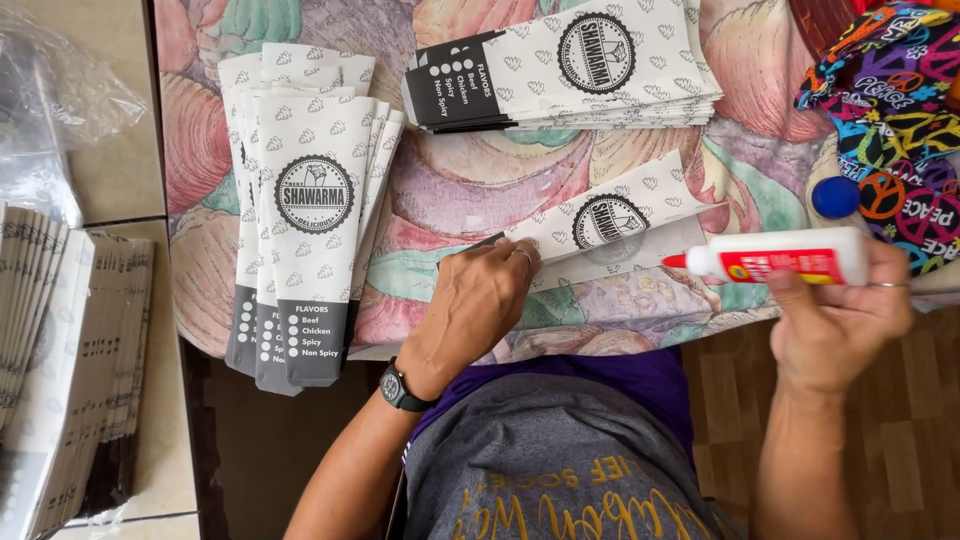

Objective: Applying glue to the edges of paper shawarma wraps and folding them into their final shape.

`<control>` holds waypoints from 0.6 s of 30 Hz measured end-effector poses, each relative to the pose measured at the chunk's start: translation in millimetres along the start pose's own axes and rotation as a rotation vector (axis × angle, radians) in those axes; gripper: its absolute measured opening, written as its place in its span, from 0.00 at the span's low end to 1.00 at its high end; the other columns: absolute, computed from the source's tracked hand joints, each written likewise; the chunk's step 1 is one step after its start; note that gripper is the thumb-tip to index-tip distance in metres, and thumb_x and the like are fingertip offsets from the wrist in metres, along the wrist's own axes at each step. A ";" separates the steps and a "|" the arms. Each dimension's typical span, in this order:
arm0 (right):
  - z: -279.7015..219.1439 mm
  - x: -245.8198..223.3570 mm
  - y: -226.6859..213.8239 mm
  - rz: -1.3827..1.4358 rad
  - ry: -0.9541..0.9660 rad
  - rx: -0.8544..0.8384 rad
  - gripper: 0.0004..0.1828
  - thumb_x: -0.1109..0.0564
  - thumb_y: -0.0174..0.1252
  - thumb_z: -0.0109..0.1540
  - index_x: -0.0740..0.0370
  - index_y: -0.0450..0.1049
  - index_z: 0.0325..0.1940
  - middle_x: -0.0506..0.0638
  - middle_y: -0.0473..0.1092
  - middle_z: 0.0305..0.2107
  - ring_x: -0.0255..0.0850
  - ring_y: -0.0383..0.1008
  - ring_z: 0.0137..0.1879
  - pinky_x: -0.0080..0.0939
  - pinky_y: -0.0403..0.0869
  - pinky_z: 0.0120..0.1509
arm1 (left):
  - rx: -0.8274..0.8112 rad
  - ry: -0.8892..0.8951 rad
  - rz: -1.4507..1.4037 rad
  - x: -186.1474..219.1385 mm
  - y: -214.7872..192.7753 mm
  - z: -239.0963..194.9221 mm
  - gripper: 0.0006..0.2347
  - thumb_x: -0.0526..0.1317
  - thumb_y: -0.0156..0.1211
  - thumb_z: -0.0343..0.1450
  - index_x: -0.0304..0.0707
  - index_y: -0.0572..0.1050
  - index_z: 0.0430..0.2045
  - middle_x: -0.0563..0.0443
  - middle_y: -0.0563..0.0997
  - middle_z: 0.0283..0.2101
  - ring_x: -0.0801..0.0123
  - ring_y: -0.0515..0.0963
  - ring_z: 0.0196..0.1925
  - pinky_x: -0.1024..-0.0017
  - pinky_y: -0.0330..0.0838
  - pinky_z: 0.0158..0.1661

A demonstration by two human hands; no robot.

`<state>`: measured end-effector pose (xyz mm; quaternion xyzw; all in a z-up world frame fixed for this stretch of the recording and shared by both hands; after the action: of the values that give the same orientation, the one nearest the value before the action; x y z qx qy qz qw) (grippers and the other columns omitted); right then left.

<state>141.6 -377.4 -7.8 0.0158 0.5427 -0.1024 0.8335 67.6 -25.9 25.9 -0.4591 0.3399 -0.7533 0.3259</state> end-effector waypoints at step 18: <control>15.7 8.0 -21.0 -0.118 -0.059 -0.040 0.27 0.67 0.75 0.64 0.71 0.64 0.58 0.66 0.70 0.50 0.50 0.74 0.52 0.49 0.81 0.59 | -0.062 -0.075 0.005 -20.7 6.3 3.5 0.16 0.37 0.55 0.79 0.40 0.64 0.18 0.54 0.62 0.12 0.60 0.59 0.11 0.63 0.54 0.17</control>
<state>155.0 -401.3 -6.8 -0.0359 0.5201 -0.1410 0.8417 79.4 -13.5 12.3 -0.4959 0.3517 -0.7239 0.3260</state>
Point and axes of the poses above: each hand's wrist, its own z-axis towards the middle knuckle, its own y-axis out of the palm, x = y × z, the point moved 9 cm from there along z, towards the middle knuckle
